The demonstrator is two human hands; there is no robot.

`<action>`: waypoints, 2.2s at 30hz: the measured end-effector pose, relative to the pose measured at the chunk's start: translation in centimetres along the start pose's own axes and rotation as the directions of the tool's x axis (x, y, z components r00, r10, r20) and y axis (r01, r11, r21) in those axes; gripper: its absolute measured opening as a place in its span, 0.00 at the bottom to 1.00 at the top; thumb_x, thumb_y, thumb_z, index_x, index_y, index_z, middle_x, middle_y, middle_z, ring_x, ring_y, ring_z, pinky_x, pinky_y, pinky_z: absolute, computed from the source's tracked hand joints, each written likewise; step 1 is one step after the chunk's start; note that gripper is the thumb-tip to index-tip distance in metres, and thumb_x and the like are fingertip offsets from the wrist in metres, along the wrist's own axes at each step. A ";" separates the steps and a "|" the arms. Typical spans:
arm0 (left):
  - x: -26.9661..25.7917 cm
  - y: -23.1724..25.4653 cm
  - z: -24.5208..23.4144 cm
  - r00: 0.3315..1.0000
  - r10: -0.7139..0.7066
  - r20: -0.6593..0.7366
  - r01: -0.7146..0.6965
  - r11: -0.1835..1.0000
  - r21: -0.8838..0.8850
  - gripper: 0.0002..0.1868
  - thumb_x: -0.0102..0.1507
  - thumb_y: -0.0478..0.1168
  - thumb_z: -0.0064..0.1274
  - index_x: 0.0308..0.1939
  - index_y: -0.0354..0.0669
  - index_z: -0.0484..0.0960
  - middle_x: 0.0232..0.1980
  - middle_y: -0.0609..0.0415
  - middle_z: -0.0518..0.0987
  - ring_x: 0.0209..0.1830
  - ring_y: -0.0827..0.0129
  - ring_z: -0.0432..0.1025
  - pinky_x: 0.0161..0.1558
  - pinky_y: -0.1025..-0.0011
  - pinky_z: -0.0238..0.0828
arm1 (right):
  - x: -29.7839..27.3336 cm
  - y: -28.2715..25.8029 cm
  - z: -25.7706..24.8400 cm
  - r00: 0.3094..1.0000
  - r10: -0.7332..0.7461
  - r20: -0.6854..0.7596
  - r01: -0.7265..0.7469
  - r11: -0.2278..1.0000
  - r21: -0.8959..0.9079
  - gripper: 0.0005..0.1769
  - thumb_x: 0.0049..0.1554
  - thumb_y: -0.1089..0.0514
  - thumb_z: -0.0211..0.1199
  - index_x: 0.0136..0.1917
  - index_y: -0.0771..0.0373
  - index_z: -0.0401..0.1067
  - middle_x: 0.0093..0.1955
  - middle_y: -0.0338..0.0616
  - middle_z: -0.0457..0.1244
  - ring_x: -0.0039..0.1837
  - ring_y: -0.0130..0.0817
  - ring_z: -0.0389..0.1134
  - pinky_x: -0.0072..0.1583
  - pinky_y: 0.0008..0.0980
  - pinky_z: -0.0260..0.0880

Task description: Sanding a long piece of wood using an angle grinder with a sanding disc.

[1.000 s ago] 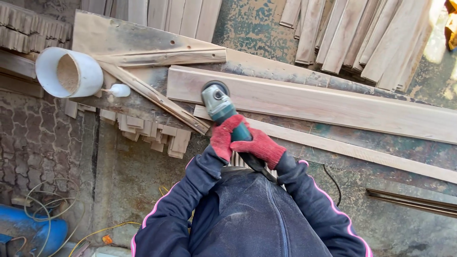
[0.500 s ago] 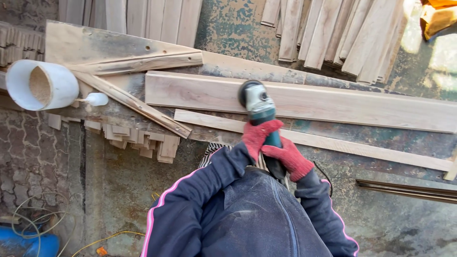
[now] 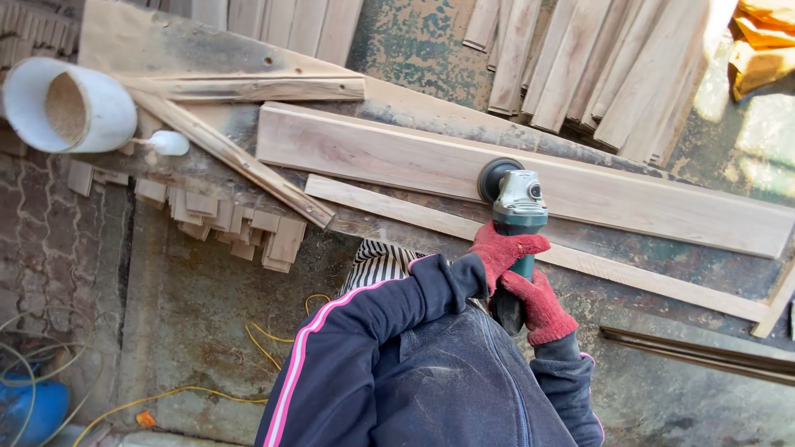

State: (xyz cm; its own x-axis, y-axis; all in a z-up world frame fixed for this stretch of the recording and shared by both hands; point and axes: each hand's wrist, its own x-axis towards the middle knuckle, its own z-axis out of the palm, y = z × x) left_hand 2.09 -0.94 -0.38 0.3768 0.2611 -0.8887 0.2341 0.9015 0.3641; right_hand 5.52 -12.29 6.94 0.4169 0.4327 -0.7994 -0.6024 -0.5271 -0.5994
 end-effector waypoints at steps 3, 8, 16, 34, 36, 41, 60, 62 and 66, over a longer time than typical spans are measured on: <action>-2.8 1.6 -2.9 0.996 0.046 -0.071 -0.048 0.998 -0.034 0.36 0.42 0.38 0.79 0.52 0.44 0.80 0.42 0.48 0.82 0.38 0.55 0.81 0.39 0.56 0.85 | -1.2 -1.8 3.4 0.997 0.015 0.075 -0.009 0.997 -0.079 0.23 0.41 0.51 0.79 0.47 0.61 0.77 0.37 0.46 0.66 0.41 0.38 0.66 0.46 0.34 0.66; -3.8 5.2 -8.6 0.983 0.130 -0.130 -0.150 0.977 -0.155 0.31 0.42 0.36 0.79 0.48 0.43 0.82 0.36 0.46 0.83 0.31 0.53 0.81 0.33 0.55 0.86 | -0.2 -3.0 9.1 0.980 -0.005 0.200 0.047 0.978 -0.205 0.22 0.39 0.52 0.80 0.46 0.60 0.79 0.39 0.44 0.67 0.43 0.36 0.66 0.48 0.34 0.67; -8.6 12.5 -17.0 0.935 0.197 -0.294 -0.291 0.901 -0.322 0.23 0.46 0.33 0.74 0.43 0.38 0.84 0.29 0.41 0.82 0.27 0.53 0.81 0.28 0.60 0.85 | -1.4 -8.2 20.8 0.936 0.053 0.348 0.072 0.939 -0.336 0.24 0.38 0.47 0.82 0.44 0.60 0.77 0.35 0.43 0.64 0.39 0.35 0.65 0.43 0.30 0.65; -8.0 10.9 -8.2 0.941 0.230 -0.249 -0.265 0.957 -0.118 0.16 0.51 0.37 0.68 0.36 0.29 0.82 0.32 0.33 0.82 0.29 0.50 0.81 0.29 0.53 0.83 | 1.3 -6.4 11.2 0.935 0.055 0.350 0.027 0.974 -0.226 0.32 0.34 0.40 0.83 0.46 0.58 0.77 0.37 0.43 0.64 0.43 0.36 0.68 0.45 0.30 0.68; -5.9 8.2 -6.3 0.970 0.192 -0.147 -0.214 0.964 -0.155 0.12 0.53 0.33 0.67 0.36 0.32 0.82 0.30 0.33 0.82 0.29 0.47 0.81 0.29 0.51 0.84 | 1.8 -4.5 7.6 0.948 0.057 0.313 -0.031 0.996 -0.088 0.28 0.36 0.46 0.85 0.45 0.59 0.77 0.35 0.43 0.65 0.40 0.36 0.69 0.42 0.29 0.69; 1.9 0.2 -3.2 0.908 0.246 0.339 -0.246 0.968 -0.044 0.33 0.41 0.42 0.76 0.47 0.34 0.80 0.37 0.40 0.82 0.37 0.52 0.80 0.35 0.56 0.85 | -0.1 -3.6 -0.9 0.985 0.032 0.170 -0.054 0.991 0.124 0.22 0.40 0.52 0.83 0.44 0.59 0.77 0.33 0.43 0.65 0.38 0.35 0.68 0.40 0.28 0.68; -3.5 -1.0 5.1 0.972 0.200 0.122 -0.227 0.934 0.275 0.18 0.52 0.35 0.70 0.45 0.36 0.88 0.34 0.43 0.83 0.36 0.63 0.81 0.36 0.62 0.84 | 0.6 -0.1 -6.1 0.994 0.003 0.113 -0.023 0.983 0.183 0.23 0.39 0.51 0.84 0.42 0.61 0.77 0.32 0.44 0.64 0.36 0.35 0.66 0.39 0.28 0.68; -3.2 -0.2 2.9 0.986 0.167 0.023 -0.168 0.968 0.185 0.17 0.52 0.34 0.70 0.44 0.34 0.85 0.33 0.38 0.82 0.33 0.55 0.81 0.36 0.56 0.84 | 1.0 -0.1 -4.4 0.988 0.001 0.158 -0.025 0.988 0.154 0.22 0.39 0.51 0.84 0.42 0.61 0.77 0.32 0.43 0.64 0.36 0.34 0.66 0.39 0.27 0.68; -3.7 2.7 0.3 0.979 0.133 -0.156 -0.120 0.989 0.090 0.16 0.52 0.36 0.68 0.40 0.33 0.81 0.32 0.34 0.83 0.31 0.48 0.82 0.35 0.50 0.82 | 1.8 -1.6 -1.3 0.964 -0.035 0.263 0.016 0.997 0.073 0.23 0.37 0.48 0.85 0.39 0.60 0.78 0.31 0.44 0.64 0.35 0.34 0.67 0.37 0.29 0.68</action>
State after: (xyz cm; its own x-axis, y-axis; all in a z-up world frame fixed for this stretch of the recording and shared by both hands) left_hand 1.59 0.46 3.93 0.2602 0.4289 -0.8651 0.2669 0.8290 0.4914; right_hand 8.06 -11.64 6.41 0.2438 0.6280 -0.7390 -0.6439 -0.4650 -0.6076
